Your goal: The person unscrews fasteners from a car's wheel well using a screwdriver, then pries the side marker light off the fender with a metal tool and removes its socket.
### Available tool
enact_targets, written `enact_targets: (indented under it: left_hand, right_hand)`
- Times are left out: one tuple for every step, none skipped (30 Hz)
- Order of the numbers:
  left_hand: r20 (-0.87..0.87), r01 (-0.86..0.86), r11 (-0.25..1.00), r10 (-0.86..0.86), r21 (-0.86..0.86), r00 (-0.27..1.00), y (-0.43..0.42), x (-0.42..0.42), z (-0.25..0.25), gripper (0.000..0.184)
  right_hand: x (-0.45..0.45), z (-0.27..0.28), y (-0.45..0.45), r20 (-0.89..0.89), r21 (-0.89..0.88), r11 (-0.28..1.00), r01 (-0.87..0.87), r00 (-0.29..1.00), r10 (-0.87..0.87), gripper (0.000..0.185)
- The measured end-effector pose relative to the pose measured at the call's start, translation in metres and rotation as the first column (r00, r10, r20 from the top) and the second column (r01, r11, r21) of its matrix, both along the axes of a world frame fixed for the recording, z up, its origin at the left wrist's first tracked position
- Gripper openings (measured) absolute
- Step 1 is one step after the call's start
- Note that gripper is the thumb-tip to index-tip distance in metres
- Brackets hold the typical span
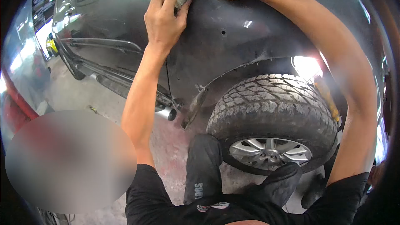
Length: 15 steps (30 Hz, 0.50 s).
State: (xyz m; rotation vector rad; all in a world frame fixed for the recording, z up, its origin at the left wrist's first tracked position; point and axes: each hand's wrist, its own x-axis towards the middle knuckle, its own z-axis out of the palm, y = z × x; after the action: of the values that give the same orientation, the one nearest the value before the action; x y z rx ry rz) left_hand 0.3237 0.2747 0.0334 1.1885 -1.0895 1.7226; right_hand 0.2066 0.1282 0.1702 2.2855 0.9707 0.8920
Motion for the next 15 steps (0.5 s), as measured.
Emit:
enact_targets:
  left_hand:
    - [0.003, -0.003, 1.000, 0.003, -0.001, 1.000, 0.000, 0.002, 0.001, 0.043]
    - [0.018, -0.002, 1.000, 0.002, -0.004, 1.000, -0.002, 0.003, 0.000, 0.043]
    - [0.035, -0.002, 1.000, 0.002, -0.009, 0.999, -0.003, 0.005, 0.000, 0.042]
    - [0.035, -0.001, 1.000, 0.001, -0.009, 0.999, -0.003, 0.004, 0.001, 0.042]
    - [0.039, 0.002, 1.000, -0.002, -0.002, 0.999, -0.003, 0.004, 0.003, 0.042]
    - [0.043, 0.003, 1.000, -0.003, 0.004, 0.999, -0.002, 0.004, 0.004, 0.041]
    - [0.037, -0.002, 1.000, 0.002, 0.006, 0.999, -0.001, 0.003, 0.003, 0.041]
    - [0.024, -0.022, 1.000, 0.022, 0.016, 0.999, 0.000, 0.002, 0.002, 0.038]
    - [0.014, -0.040, 0.999, 0.040, 0.026, 0.999, 0.001, 0.001, 0.003, 0.035]
    - [0.010, -0.043, 0.999, 0.042, 0.027, 0.999, 0.002, 0.000, 0.002, 0.035]
    - [0.031, -0.070, 0.997, 0.069, 0.016, 0.997, 0.001, -0.003, 0.001, 0.035]
    - [0.052, -0.093, 0.996, 0.093, 0.004, 0.994, -0.001, -0.004, 0.002, 0.035]
    - [0.045, -0.087, 0.996, 0.086, 0.003, 0.995, -0.003, -0.005, 0.002, 0.035]
    - [0.065, -0.053, 0.999, 0.052, 0.009, 0.997, -0.003, -0.007, 0.002, 0.035]
    - [0.086, -0.020, 1.000, 0.019, 0.012, 0.996, -0.004, -0.009, 0.002, 0.034]
  right_hand:
    - [-0.001, -0.001, 0.000, -0.001, -0.003, 1.000, -0.011, 1.000, 0.011, 0.017]
    - [0.000, -0.002, 0.001, -0.021, 0.029, 1.000, -0.003, 1.000, 0.003, 0.016]
    - [0.002, -0.002, 0.001, -0.019, 0.031, 1.000, 0.000, 1.000, 0.000, 0.016]
    - [0.003, -0.002, 0.005, -0.034, -0.002, 0.996, 0.095, 0.995, -0.095, 0.016]
    - [0.003, -0.002, 0.008, -0.046, -0.036, 0.982, 0.187, 0.981, -0.189, 0.016]
    - [0.003, -0.002, 0.007, -0.046, -0.036, 0.982, 0.186, 0.981, -0.188, 0.016]
    - [0.003, -0.003, 0.005, -0.005, -0.069, 0.986, 0.153, 0.988, -0.153, 0.016]
    - [0.005, -0.006, 0.003, 0.032, -0.102, 0.988, 0.116, 0.993, -0.113, 0.018]
    - [0.009, -0.007, 0.002, 0.027, -0.100, 0.989, 0.110, 0.994, -0.107, 0.018]
    - [0.009, -0.007, 0.003, 0.024, -0.127, 0.989, 0.081, 0.997, -0.079, 0.019]
    - [0.008, -0.006, 0.002, 0.024, -0.154, 0.986, 0.057, 0.998, -0.054, 0.020]
    - [0.007, -0.007, 0.000, 0.023, -0.154, 0.986, 0.061, 0.998, -0.058, 0.020]
    - [-0.002, -0.012, 0.006, 0.068, -0.129, 0.984, 0.122, 0.991, -0.114, 0.019]
    - [-0.007, -0.017, 0.009, 0.109, -0.098, 0.978, 0.181, 0.979, -0.170, 0.018]
    - [-0.006, -0.018, 0.007, 0.100, -0.100, 0.978, 0.185, 0.980, -0.175, 0.018]
